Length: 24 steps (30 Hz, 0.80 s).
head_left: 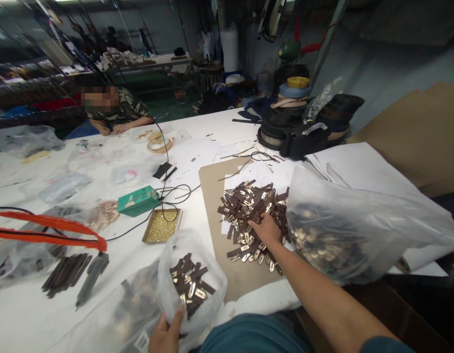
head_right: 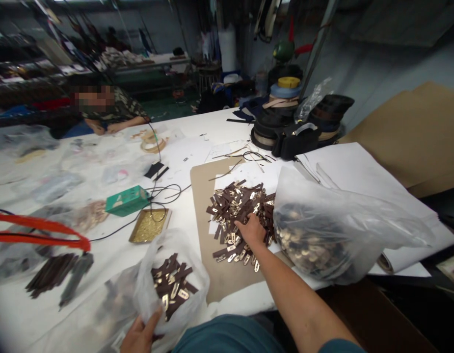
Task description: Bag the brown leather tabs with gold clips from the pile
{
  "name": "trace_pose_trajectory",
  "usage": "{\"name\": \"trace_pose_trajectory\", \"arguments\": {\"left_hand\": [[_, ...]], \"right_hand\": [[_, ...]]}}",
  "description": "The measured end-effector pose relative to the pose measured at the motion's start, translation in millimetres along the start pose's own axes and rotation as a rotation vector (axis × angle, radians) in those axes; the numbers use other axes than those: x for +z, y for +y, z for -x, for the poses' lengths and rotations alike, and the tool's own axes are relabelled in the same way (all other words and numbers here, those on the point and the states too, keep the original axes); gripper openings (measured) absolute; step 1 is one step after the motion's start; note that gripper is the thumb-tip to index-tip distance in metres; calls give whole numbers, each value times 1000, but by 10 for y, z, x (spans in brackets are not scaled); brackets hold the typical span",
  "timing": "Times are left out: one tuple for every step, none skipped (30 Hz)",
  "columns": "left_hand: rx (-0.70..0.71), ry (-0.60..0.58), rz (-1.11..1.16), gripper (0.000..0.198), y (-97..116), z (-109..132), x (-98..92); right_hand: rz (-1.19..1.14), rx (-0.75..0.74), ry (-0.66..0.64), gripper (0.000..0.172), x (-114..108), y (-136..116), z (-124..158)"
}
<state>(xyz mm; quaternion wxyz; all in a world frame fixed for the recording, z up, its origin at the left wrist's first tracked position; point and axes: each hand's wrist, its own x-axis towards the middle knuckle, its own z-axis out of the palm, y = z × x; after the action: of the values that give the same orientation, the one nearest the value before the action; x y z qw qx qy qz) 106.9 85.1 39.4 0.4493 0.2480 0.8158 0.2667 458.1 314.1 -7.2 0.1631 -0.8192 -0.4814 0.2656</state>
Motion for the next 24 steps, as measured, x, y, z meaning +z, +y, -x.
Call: {"name": "trace_pose_trajectory", "arguments": {"left_hand": [[1,-15,5,73,14,-1,-2],[6,-24,10,74,27,0,-6],[14,-29,14,75,38,1,-10],[22,-30,14,75,46,3,-15],[26,-30,12,76,48,3,-18],[29,-27,9,76,45,1,-20],[28,-27,6,76,38,-4,-21],[25,-28,3,76,26,-12,-21],[20,-27,-3,76,13,-21,-18],[15,-21,-9,76,-1,-31,-15],[12,-12,-14,75,-13,-39,-12],[11,-7,-19,75,-23,-45,-7],[11,-5,-19,75,-30,-50,-3],[11,-5,-15,75,-35,-55,0],[10,-9,-8,74,-39,-59,4],[8,-17,2,74,-41,-65,7],[3,-24,9,75,-43,-72,9],[-1,-25,13,75,-45,-80,11],[-1,-23,12,76,-46,-88,12],[1,-23,10,77,-44,-94,11],[5,-25,10,78,-40,-97,9],[8,-26,10,79,-32,-95,5],[12,-26,14,80,-20,-86,0],[13,-25,18,81,-5,-72,-5]], "right_hand": [[40,-11,5,61,32,-40,10],[72,-26,8,57,65,-76,29],[92,-40,10,52,98,-100,49],[95,-52,10,47,129,-106,67],[77,-65,13,41,159,-92,81],[29,-83,15,37,188,-57,90],[-65,-92,16,34,215,-5,95],[-189,-89,12,31,241,58,98],[-321,-72,1,28,264,126,100],[-442,-42,-15,29,285,193,103],[-539,-4,-35,32,302,252,110],[-606,36,-54,36,316,296,124],[-642,66,-70,42,328,321,147],[-660,84,-80,47,340,323,183],[-695,104,-89,51,356,301,235],[-750,126,-101,54,379,253,308],[-819,146,-123,57,411,183,402],[-897,162,-162,59,456,92,519],[-977,175,-224,62,512,-14,652],[-1040,174,-313,64,576,-127,794],[-1066,160,-427,65,643,-239,933],[-1058,128,-557,64,702,-341,1054],[-1005,79,-661,63,745,-425,1142],[-929,25,-714,62,762,-484,1186]]}}
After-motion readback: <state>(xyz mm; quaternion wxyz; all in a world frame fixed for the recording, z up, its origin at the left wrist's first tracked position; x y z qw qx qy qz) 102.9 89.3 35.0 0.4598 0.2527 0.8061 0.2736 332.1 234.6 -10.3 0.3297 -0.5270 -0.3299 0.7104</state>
